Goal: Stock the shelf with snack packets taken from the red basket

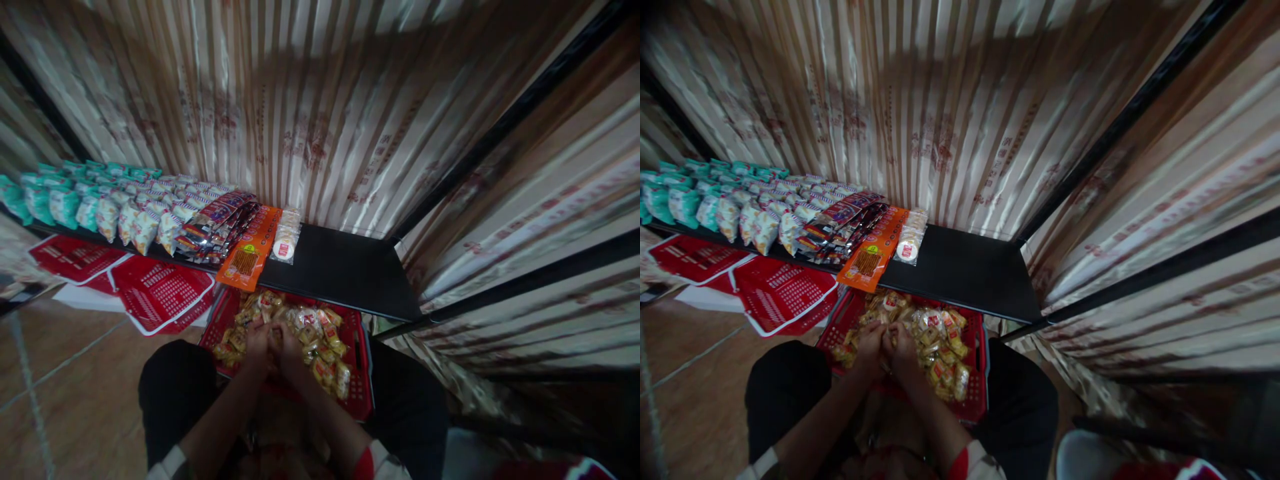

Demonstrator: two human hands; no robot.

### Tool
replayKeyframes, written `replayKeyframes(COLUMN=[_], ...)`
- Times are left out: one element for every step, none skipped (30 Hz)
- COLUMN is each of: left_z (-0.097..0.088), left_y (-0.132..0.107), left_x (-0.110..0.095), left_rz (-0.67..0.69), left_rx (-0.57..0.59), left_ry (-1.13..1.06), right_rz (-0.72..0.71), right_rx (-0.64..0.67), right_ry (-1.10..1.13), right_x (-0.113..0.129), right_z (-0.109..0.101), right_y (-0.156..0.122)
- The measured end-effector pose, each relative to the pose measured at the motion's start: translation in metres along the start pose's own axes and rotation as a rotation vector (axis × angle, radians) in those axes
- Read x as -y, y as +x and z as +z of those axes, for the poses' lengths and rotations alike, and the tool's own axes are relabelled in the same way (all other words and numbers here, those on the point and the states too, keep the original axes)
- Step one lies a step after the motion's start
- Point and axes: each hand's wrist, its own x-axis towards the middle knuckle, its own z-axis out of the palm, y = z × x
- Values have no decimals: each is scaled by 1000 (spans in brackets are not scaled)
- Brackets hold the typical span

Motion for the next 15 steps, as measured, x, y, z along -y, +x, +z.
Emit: replayKeyframes(left_z=[1, 2, 2, 2, 2, 2, 2, 2, 1, 1, 1, 1, 0, 0, 0], left_y=[-1, -3, -4, -4, -5, -5, -5, -4, -4, -4, -3, -3, -3, -4, -4], left_x=[-1, -1, -1, -2, -2, -1, -1, 0, 0, 1, 2, 2, 3, 3, 4], left_rz=[-19, -35, -45, -54, -62, -69, -76, -81, -85, -84, -83, -83, -83, -81, -78], left_rx=[15, 31, 48, 67, 88, 105, 118, 128, 132, 129, 122, 119, 117, 117, 122], left_ry=[-35, -70, -105, -138, -165, -182, -187, -197, -205, -206, -198, -183, -165, -149, -136], right_rz=[16, 33, 48, 64, 76, 88, 96, 101, 103, 105, 106, 106, 104, 101, 100], right_rx=[-4, -4, 3, 11, 18, 18, 11, 2, -8, -20, -29, -34, -36, -41, -50], right_ry=[31, 63, 94, 122, 148, 171, 191, 209, 222, 230, 232, 229, 221, 210, 198], right_x=[0, 1, 2, 3, 4, 5, 6, 7, 7, 6, 5, 3, 1, -1, -3], right_z=[0, 0, -1, -1, -2, -3, -4, -5, -6, -7, -7, -8, -8, -9, -9], right_y=[0, -1, -1, -2, -2, -2, -3, -3, -3, -2, -2, -2, -1, -1, -1])
